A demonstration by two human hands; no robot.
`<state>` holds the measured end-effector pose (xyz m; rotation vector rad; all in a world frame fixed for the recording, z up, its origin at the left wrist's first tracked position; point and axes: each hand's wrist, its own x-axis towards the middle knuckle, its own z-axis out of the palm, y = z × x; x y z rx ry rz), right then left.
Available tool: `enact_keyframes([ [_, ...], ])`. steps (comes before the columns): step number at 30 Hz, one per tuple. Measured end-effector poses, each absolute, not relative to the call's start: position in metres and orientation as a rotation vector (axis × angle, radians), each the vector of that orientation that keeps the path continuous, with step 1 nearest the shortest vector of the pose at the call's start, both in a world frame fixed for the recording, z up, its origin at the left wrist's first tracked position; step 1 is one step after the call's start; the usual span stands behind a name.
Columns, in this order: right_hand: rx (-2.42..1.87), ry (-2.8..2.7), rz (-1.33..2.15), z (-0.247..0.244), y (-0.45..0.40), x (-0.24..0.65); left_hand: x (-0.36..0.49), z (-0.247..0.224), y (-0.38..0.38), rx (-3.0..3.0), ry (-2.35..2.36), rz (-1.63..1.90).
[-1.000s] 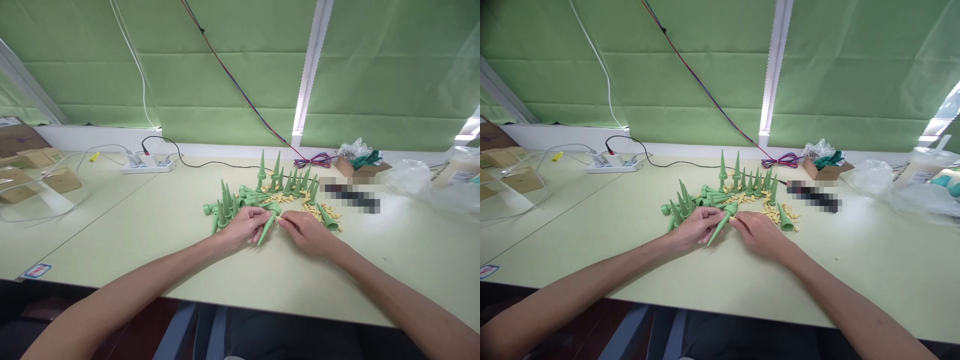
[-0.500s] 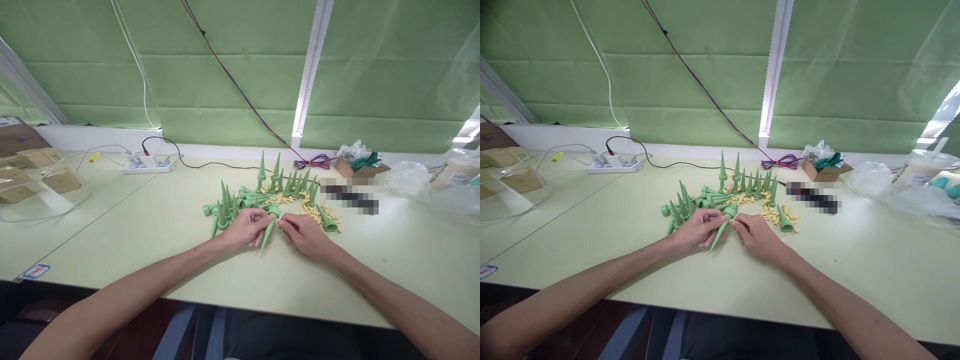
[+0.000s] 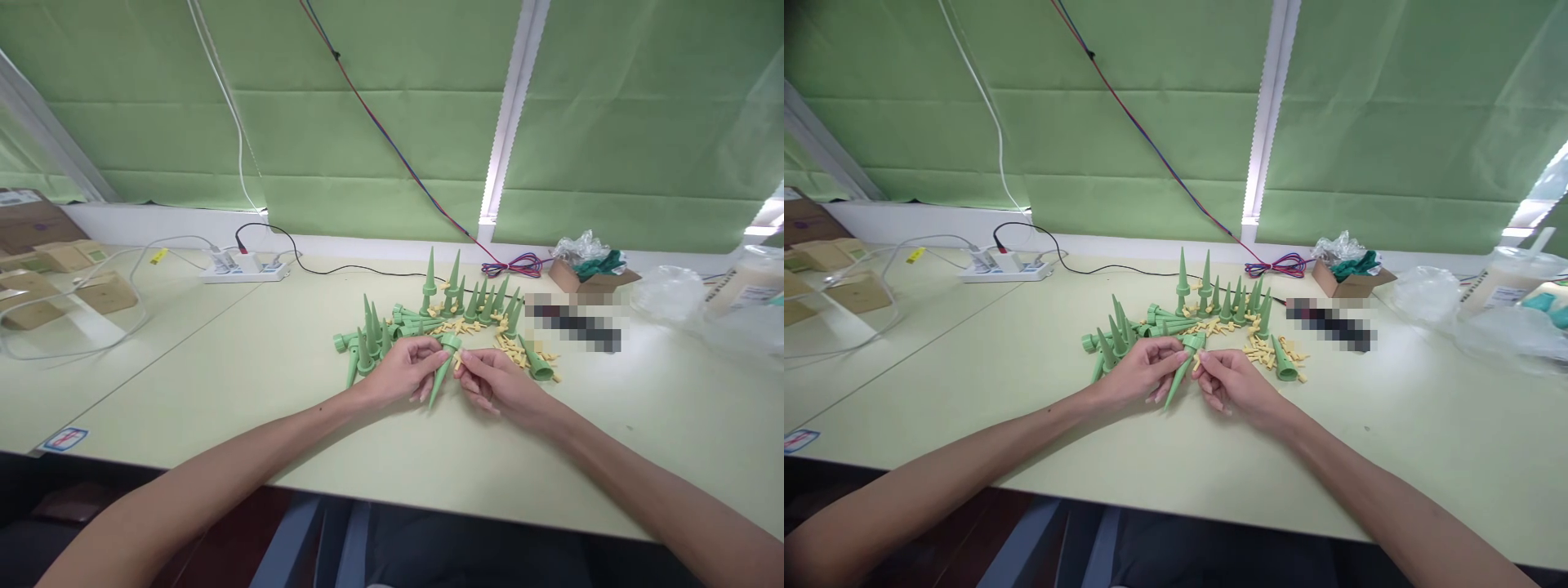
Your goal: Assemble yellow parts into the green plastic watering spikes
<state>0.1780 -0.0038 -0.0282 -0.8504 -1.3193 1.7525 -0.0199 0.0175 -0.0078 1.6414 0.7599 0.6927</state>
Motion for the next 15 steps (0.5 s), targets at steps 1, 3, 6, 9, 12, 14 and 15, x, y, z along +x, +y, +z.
enact_keyframes([
  [1, -0.833, -1.272, 1.802, -0.0275, -0.0038, 0.1781, -0.02, -0.0078, 0.0175, 1.651, 0.758, 0.697],
  [3, -0.803, -1.184, 1.887, -0.0263, -0.0038, 0.179, -0.02, -0.0073, 0.0172, 1.665, 0.759, 0.701],
  [6, -0.768, -1.055, 1.985, -0.0253, -0.003, 0.1801, -0.0196, -0.0063, 0.0165, 1.685, 0.767, 0.711],
  [9, -0.758, -0.968, 2.035, -0.025, -0.002, 0.1798, -0.0189, -0.006, 0.0162, 1.692, 0.772, 0.722],
  [12, -0.759, -0.966, 2.023, -0.0241, -0.0021, 0.1784, -0.0178, -0.0068, 0.016, 1.686, 0.785, 0.731],
  [14, -0.773, -0.992, 1.994, -0.0234, -0.0027, 0.1778, -0.0172, -0.0076, 0.0158, 1.684, 0.799, 0.739],
  [15, -0.781, -1.004, 1.983, -0.0232, -0.0031, 0.1776, -0.0169, -0.008, 0.0156, 1.684, 0.805, 0.744],
])
